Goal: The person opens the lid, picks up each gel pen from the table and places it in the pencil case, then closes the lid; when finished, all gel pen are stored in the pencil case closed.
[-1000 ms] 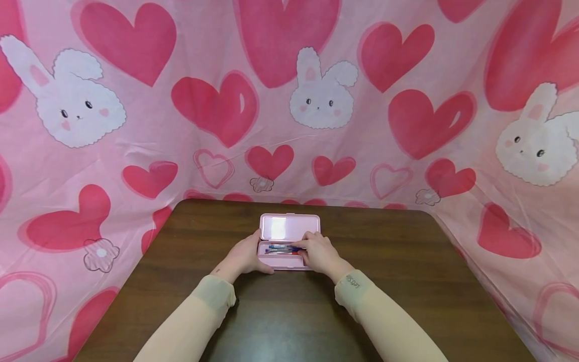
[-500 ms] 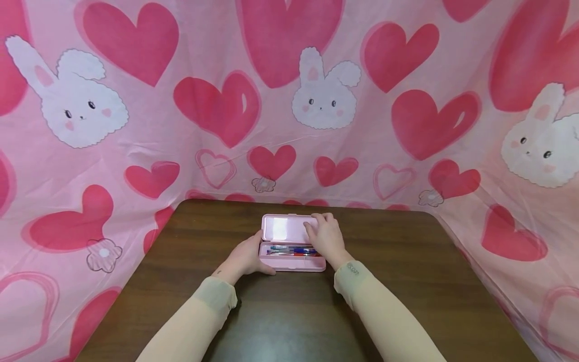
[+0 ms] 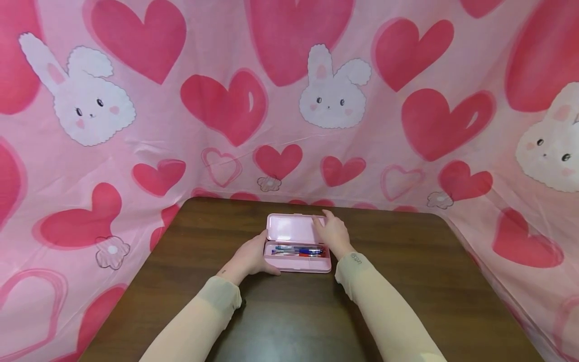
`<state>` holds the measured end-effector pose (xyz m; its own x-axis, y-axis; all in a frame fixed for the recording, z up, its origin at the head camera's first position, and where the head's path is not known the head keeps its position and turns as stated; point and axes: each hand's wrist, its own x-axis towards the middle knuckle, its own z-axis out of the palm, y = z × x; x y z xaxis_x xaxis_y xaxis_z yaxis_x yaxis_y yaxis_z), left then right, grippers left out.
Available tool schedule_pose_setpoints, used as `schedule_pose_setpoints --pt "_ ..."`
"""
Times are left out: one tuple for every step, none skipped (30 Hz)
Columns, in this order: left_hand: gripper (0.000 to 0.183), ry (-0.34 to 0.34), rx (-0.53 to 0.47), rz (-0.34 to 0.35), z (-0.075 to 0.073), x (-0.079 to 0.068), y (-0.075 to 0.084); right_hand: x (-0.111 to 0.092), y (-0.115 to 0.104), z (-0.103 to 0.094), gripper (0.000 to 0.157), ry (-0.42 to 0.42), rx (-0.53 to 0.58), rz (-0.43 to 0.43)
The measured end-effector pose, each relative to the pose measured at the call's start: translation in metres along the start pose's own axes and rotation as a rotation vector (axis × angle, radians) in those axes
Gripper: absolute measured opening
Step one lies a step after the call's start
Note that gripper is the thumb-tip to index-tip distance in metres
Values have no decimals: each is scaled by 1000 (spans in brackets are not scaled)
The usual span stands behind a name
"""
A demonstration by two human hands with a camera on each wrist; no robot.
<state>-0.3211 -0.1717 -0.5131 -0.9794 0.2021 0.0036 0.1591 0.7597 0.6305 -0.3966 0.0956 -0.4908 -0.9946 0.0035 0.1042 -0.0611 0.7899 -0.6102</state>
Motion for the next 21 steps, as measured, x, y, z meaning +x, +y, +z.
schedule_pose_setpoints --pt "127 7 10 7 0 0 0 0 1 0 72 0 9 5" --pt "129 13 18 12 1 0 0 1 2 1 71 4 14 8" --pt "130 18 25 15 1 0 0 1 2 1 70 13 16 7" --pt "132 22 32 17 1 0 1 1 2 1 69 23 26 10" --pt "132 29 34 24 1 0 1 1 3 1 68 38 35 10" --pt "132 31 35 26 2 1 1 0 3 1 67 52 41 12" --pt "132 33 34 27 2 1 1 0 3 1 65 68 52 13" --pt "131 33 32 24 2 0 1 -1 3 1 64 84 56 8" --pt "131 31 31 20 2 0 1 -3 3 0 63 102 65 4" --pt "131 33 30 19 3 0 1 -4 2 0 62 117 77 1" --pt "131 34 27 15 3 0 1 -5 2 -1 60 130 86 -5" --pt "131 33 24 11 3 -1 1 -7 2 -1 59 142 96 -11" --pt "131 34 21 6 3 -1 1 -8 2 -2 58 153 109 -19" --pt "131 32 17 0 3 -1 1 -10 3 -2 57 161 119 -25" --pt "131 31 12 -5 3 -1 1 -12 3 -3 55 166 130 -30" --pt "131 32 8 -8 3 -2 1 -13 3 -4 54 166 137 -35" --pt "130 31 4 -11 3 -2 1 -15 3 -4 53 165 143 -41" --pt "130 31 1 -12 4 -2 1 -17 4 -5 53 165 149 -47" --pt "129 31 -2 -14 4 -2 0 -19 4 -6 52 162 155 -53" --pt "129 34 -4 -15 4 -2 0 -21 5 -6 52 160 159 -62" --pt "129 36 -6 -15 4 -2 -1 -23 5 -7 52 157 163 -69"
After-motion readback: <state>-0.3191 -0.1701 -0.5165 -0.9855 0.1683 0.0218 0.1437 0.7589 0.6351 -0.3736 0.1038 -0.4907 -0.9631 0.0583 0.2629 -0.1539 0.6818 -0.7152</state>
